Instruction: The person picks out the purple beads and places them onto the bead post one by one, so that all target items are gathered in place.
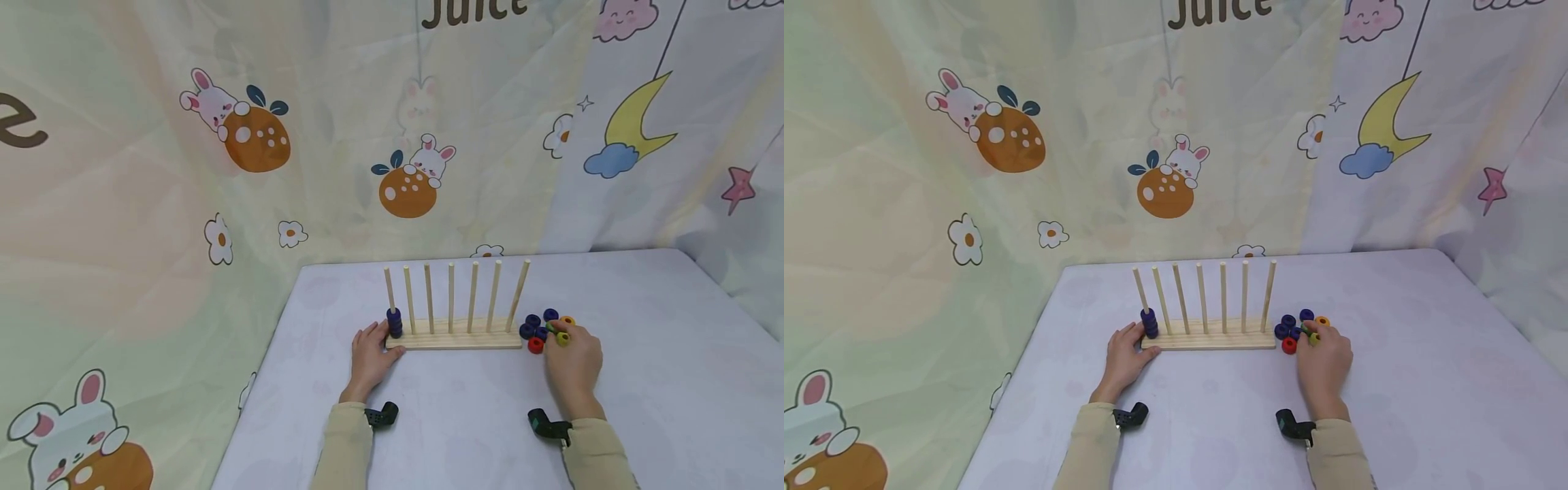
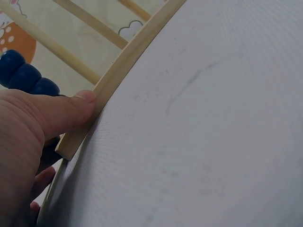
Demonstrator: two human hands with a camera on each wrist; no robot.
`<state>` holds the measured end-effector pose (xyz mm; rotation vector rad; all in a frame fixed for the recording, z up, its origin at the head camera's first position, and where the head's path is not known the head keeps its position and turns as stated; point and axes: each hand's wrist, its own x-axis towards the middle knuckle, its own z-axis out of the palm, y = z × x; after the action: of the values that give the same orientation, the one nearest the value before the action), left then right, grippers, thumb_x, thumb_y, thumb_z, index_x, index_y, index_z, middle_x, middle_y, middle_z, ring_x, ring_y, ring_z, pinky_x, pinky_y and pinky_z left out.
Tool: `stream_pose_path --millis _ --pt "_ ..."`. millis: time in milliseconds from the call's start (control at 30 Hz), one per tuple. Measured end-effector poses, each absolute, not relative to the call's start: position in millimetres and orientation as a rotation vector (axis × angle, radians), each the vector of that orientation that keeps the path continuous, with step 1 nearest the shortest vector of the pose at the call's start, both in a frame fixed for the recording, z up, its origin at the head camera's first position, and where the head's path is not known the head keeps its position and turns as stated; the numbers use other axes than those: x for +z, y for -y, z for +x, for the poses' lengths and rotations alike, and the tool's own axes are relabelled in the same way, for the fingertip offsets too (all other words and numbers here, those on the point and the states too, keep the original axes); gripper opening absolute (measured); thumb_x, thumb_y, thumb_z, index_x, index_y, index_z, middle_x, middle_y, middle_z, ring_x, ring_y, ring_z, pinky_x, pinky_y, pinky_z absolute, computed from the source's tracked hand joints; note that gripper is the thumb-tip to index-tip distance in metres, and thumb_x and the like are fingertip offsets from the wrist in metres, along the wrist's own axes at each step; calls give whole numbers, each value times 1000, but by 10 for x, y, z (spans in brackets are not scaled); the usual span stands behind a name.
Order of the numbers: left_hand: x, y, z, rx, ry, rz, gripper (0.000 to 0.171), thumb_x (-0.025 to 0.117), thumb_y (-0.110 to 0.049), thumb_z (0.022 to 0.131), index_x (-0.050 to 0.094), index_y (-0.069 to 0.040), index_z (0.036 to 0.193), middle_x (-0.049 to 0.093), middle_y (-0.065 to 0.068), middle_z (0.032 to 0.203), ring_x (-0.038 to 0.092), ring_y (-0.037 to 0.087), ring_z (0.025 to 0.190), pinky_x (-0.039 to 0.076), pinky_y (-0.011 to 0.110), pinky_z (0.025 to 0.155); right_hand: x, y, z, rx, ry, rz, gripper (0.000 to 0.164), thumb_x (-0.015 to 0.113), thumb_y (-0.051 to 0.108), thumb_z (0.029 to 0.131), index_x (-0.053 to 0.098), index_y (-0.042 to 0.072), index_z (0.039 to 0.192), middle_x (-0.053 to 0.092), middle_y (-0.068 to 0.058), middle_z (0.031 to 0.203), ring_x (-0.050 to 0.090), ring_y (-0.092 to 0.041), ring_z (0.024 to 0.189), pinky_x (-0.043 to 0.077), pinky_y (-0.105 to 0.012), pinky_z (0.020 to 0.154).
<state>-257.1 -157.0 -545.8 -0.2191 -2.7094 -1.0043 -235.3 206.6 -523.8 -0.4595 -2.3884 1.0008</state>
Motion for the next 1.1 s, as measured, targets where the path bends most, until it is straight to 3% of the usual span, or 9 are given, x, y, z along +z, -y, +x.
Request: stream_pose_path --millis 267,667,1100 --pt "-5465 1573 -2576 -997 2699 -220 66 78 -30 82 55 -5 139 56 8 140 42 31 136 16 55 116 -5237 -2087 -2336 858 2444 -367 27 67 2 83 70 -6 108 63 -30 114 49 -47 98 37 -57 81" --pt "-5473 1568 -2583 -990 2707 -221 67 78 -32 82 54 -6 139 56 8 140 42 30 136 16 55 116 -5266 -2073 -2384 804 2464 -277 25 67 2 85 71 -4 108 65 -27 116 50 -47 103 38 -59 82" --pt "-5466 1563 -2572 -997 2707 -214 67 78 -31 83 54 -7 140 56 7 140 42 30 136 16 54 117 -5254 -2105 -2390 865 2601 -272 33 66 3 88 67 2 121 63 -28 119 47 -46 107 35 -59 88"
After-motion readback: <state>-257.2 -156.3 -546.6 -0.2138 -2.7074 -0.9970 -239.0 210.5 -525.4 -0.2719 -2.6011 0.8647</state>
